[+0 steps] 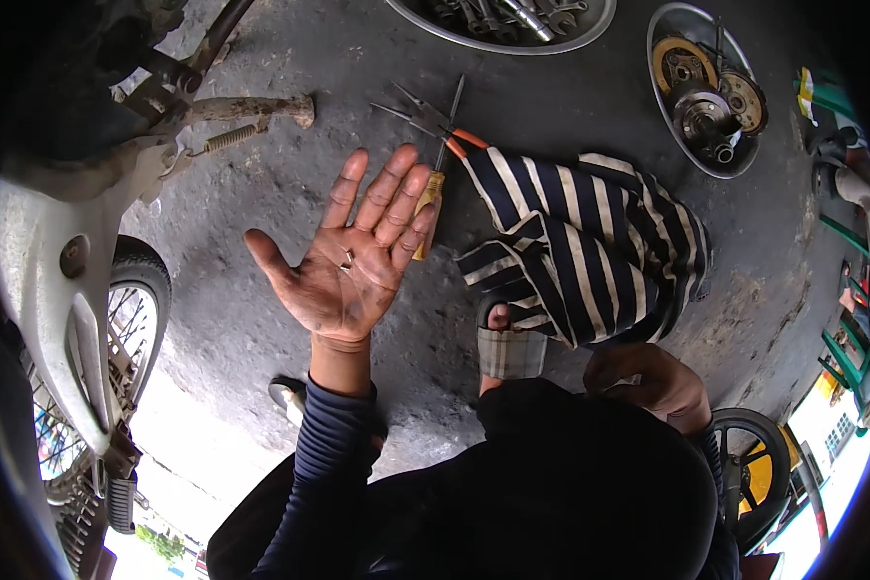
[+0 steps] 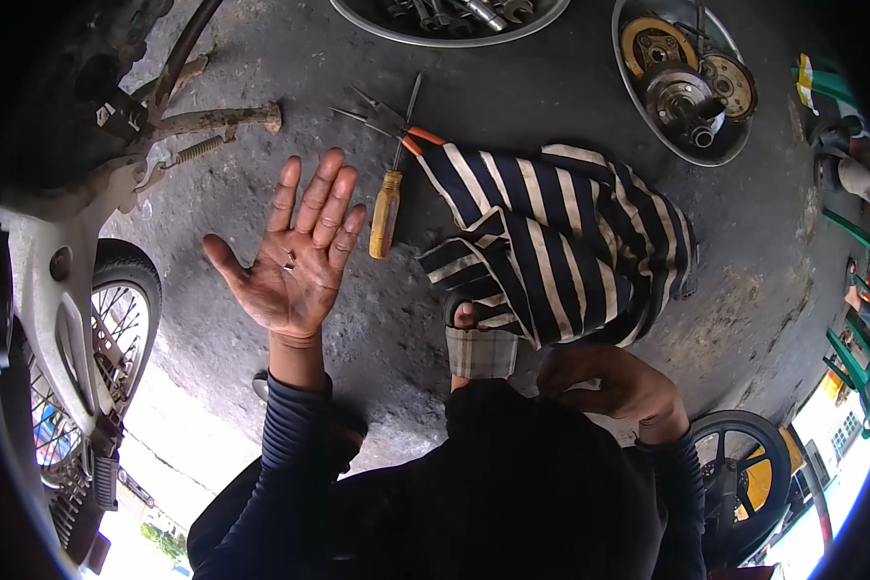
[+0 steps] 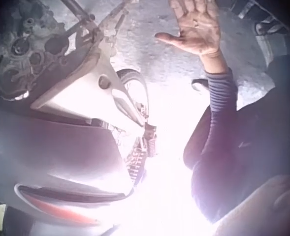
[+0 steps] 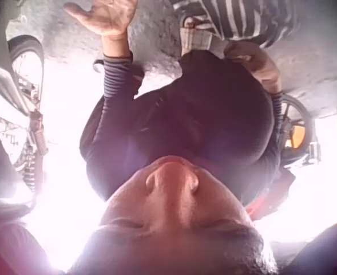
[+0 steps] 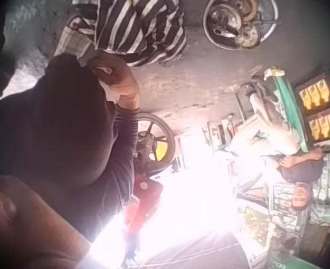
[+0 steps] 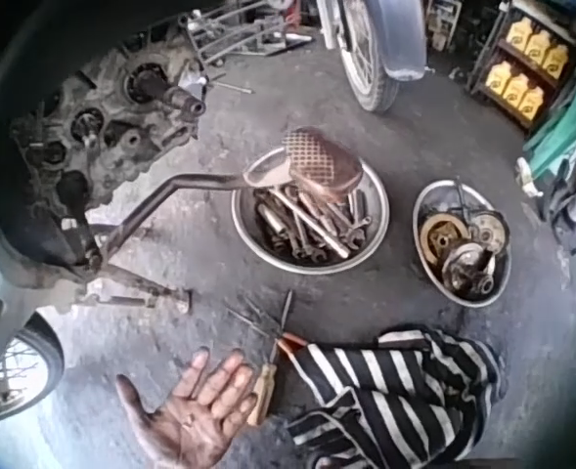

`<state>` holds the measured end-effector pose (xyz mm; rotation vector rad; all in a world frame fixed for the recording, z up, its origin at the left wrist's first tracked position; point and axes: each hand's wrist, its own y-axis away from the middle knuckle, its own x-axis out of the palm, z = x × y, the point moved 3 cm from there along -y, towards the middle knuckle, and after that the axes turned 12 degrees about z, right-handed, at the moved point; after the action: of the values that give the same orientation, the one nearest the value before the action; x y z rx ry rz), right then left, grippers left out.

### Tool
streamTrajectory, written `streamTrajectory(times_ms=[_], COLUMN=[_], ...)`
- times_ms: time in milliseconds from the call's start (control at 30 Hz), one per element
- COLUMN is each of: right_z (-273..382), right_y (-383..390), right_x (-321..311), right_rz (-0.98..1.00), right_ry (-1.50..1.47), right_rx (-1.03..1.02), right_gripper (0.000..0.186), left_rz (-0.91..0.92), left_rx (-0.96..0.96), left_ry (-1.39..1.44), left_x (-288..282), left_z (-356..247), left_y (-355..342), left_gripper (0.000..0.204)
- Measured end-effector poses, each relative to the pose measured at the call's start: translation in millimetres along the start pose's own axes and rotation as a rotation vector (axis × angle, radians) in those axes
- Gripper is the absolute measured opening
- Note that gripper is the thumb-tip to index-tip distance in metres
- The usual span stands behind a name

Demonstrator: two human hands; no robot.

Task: Repairing or maintaining the engine components of a motorcycle.

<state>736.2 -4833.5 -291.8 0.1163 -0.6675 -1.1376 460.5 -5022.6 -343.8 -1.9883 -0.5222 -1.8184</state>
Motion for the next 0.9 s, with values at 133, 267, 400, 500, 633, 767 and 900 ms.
streamTrajectory(times_ms=[133,267,400,500,633,767,900], right_z=[9,9,7,14,23,20,12], right_y=[-11,-15,-6,-4,8,25,36], right_x=[-6,-6,-4,-3,1,12,27], right_rz=[0.155,0.206,0.135,0.143,0.07,0.0,-0.013], right_ry=[0.071,0.116,0.125,0.249,0.323,0.277,0.163], right_rx=[-0.024,0.014,0.034,0.088,0.148,0.139,0.04], right_gripper=[0.018,0.016,0.016,0.016,0.011,0.014,0.016], left_rz=[-0.006,0.0,0.002,-0.04,0.03,0.099,0.086], left_rx=[0.004,-0.009,-0.013,-0.021,-0.094,-0.184,-0.204], left_ry=[0.021,0.006,0.032,0.011,-0.056,-0.024,0.02], left_x=[-1,1,-7,-10,-28,-42,-42], left_z=[7,12,8,0,-16,-18,-16], left_y=[8,12,12,28,41,50,58], left_gripper=[0.109,0.109,0.108,0.107,0.103,0.101,0.105])
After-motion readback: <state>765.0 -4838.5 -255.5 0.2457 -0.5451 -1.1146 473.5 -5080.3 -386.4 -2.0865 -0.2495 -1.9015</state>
